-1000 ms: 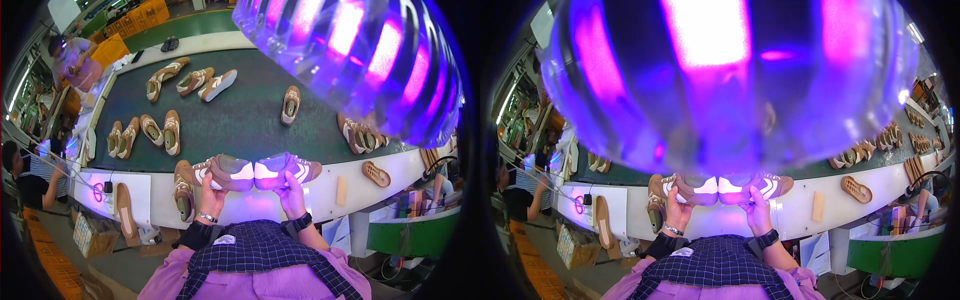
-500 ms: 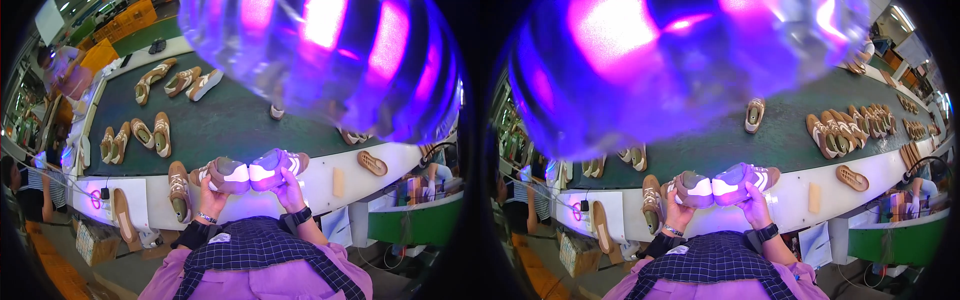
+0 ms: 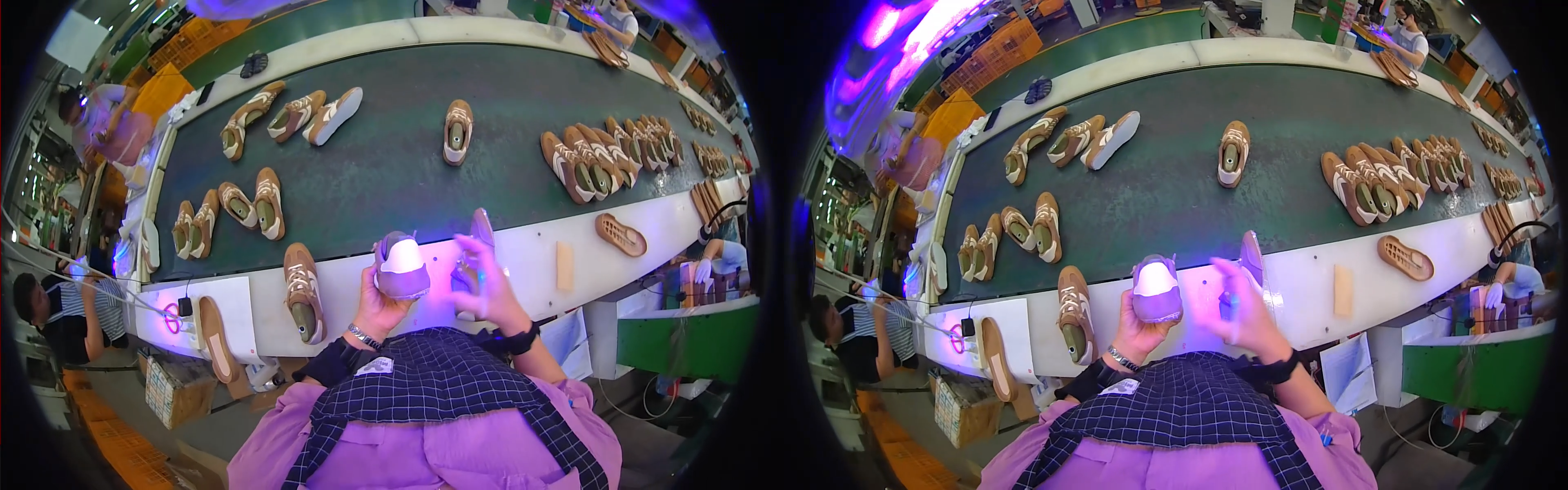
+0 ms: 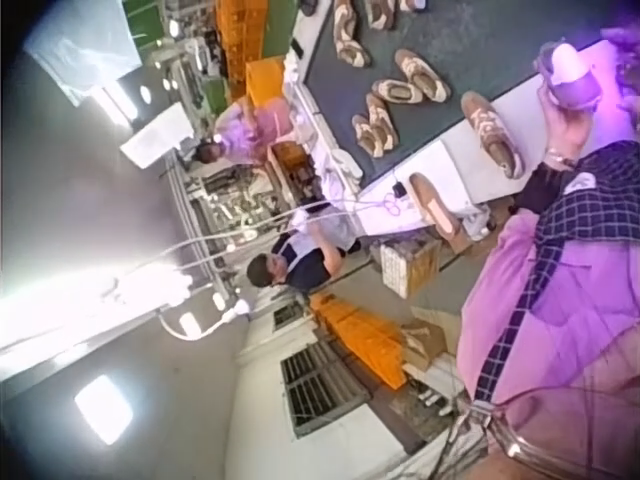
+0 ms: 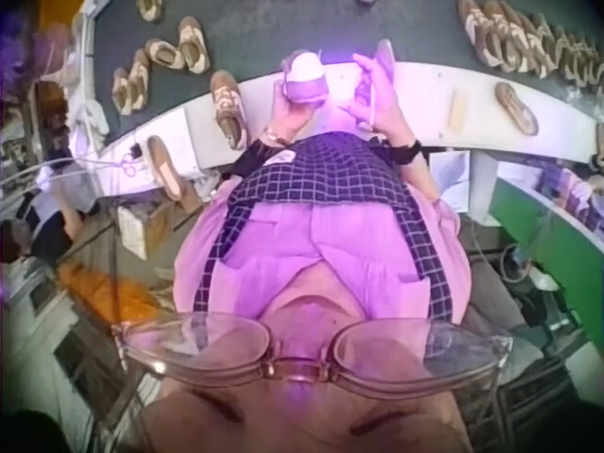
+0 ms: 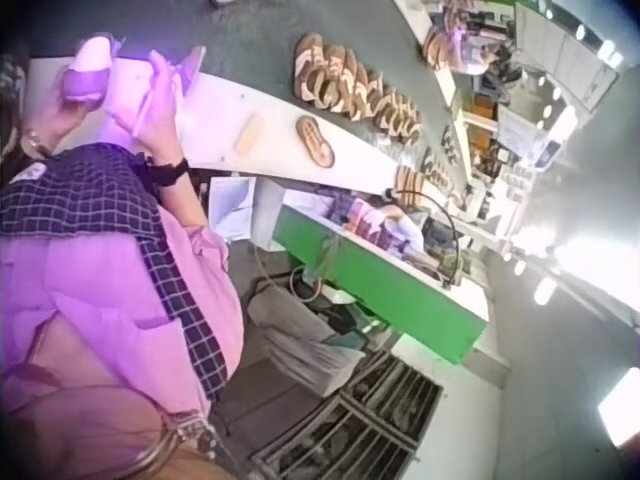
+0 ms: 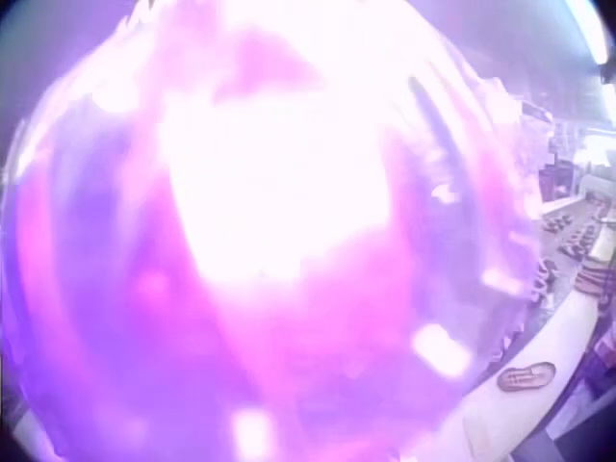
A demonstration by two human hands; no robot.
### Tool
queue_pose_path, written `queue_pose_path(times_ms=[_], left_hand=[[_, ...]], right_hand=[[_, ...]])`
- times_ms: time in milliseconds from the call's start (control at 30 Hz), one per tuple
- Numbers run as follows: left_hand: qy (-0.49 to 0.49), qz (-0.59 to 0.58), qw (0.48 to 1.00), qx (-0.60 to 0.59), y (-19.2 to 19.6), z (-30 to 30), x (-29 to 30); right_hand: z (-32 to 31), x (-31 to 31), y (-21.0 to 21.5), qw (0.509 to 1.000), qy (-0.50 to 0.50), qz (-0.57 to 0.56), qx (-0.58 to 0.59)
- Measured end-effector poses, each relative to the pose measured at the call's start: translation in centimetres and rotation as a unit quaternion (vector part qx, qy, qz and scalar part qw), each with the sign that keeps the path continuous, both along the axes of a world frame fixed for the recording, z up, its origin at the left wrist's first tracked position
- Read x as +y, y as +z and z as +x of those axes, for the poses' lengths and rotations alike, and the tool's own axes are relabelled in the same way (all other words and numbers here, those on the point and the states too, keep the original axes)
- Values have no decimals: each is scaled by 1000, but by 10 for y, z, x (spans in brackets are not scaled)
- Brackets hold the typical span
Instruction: The recorder is inspecting and cleaning finished shoes on a conveyor belt, checking pairs for symmetry and applying a cleaning solution or glue-remover with a small tool.
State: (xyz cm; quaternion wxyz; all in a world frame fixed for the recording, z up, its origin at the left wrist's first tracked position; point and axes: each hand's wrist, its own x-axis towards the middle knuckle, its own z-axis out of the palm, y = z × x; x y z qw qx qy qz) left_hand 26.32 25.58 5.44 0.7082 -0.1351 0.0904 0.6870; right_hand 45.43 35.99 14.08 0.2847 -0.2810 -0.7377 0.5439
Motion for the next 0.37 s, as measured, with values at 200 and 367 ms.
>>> queue_pose_path(times_ms=[200,367], left_hand=[[-130,-14,990,57,-8,1,-18],[-248,-206,544,775,15,-38,-49]], right_hand=[[-35,-3,-30,988,89,112,52],[-41,3,-23,986,107,122,21]])
